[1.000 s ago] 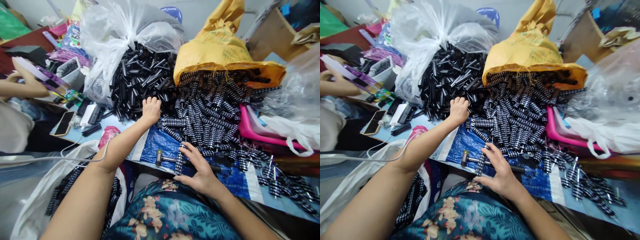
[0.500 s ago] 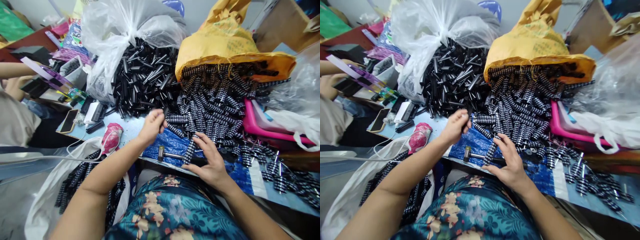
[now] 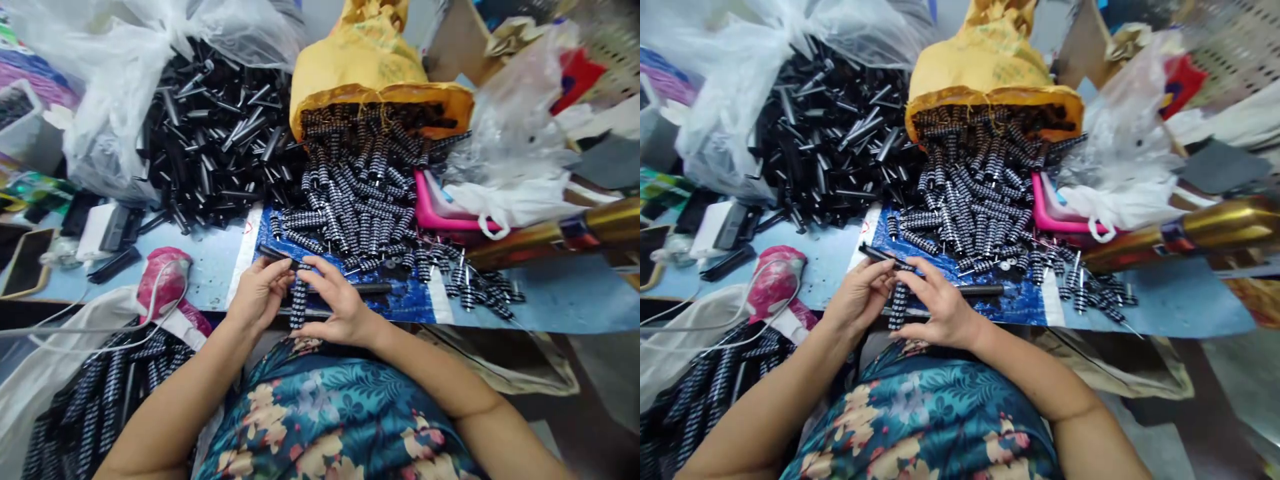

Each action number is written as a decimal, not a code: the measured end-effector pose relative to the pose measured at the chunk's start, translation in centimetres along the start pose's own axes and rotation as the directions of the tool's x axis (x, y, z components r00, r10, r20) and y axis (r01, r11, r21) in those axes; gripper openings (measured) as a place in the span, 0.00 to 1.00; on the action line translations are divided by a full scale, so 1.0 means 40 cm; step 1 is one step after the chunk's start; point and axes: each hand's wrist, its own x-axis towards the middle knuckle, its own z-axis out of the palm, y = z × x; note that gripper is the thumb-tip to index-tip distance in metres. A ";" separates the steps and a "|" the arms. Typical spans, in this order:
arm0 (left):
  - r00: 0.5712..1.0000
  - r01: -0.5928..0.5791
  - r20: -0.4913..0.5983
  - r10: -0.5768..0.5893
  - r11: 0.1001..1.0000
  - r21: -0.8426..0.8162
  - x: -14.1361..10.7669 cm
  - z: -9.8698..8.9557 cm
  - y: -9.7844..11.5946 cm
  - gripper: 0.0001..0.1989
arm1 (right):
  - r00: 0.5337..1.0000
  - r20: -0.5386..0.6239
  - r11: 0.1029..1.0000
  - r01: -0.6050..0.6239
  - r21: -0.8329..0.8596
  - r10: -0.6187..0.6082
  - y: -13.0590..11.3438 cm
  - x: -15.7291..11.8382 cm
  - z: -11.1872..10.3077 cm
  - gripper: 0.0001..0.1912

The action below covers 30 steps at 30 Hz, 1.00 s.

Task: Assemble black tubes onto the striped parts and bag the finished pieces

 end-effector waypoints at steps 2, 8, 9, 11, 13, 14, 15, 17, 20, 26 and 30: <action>1.000 -0.010 -0.010 0.010 0.999 -0.044 0.008 0.018 -0.023 0.12 | 0.999 0.029 1.000 0.021 0.021 -0.022 0.003 -0.002 0.008 0.48; 0.997 -0.010 0.075 0.006 0.999 0.049 0.015 0.044 -0.065 0.16 | 0.997 0.077 0.997 0.023 0.073 -0.029 0.008 0.000 0.009 0.51; 0.995 0.010 0.102 -0.017 0.997 0.074 0.017 0.043 -0.065 0.18 | 0.995 0.094 0.996 0.031 0.082 -0.038 0.009 0.001 0.007 0.52; 0.991 0.021 0.129 -0.036 0.992 0.122 0.024 0.036 -0.064 0.20 | 0.988 0.146 0.994 0.038 0.106 -0.054 0.008 -0.001 -0.001 0.53; 0.995 -0.042 0.100 0.024 0.983 0.177 0.032 0.025 -0.062 0.22 | 0.984 0.171 0.991 0.024 0.131 -0.047 0.006 -0.006 -0.016 0.54; 0.995 -0.081 0.080 0.065 0.975 0.208 0.034 0.018 -0.061 0.22 | 0.989 0.143 0.992 0.003 0.125 -0.021 0.006 -0.011 -0.024 0.54; 0.993 -0.110 0.068 0.096 0.965 0.238 0.035 0.013 -0.061 0.22 | 0.996 0.085 0.995 -0.029 0.095 0.021 0.006 -0.015 -0.032 0.53; 0.990 -0.121 0.103 0.096 0.953 0.279 0.029 0.008 -0.064 0.21 | 0.992 -0.076 0.995 -0.101 -0.018 0.099 0.008 -0.023 -0.044 0.50; 0.977 -0.084 0.212 0.024 0.957 0.277 0.014 0.014 -0.072 0.20 | 0.984 -0.163 0.985 -0.094 -0.143 0.070 0.014 -0.024 -0.039 0.48; 0.984 -0.095 0.168 0.063 0.977 0.190 -0.012 0.033 -0.079 0.19 | 0.993 -0.110 0.990 0.018 -0.139 -0.034 0.011 -0.001 -0.006 0.48; 0.983 -0.045 0.180 0.029 0.995 0.089 -0.020 0.023 -0.082 0.20 | 0.993 -0.121 0.987 -0.003 -0.159 -0.017 0.020 0.002 0.007 0.47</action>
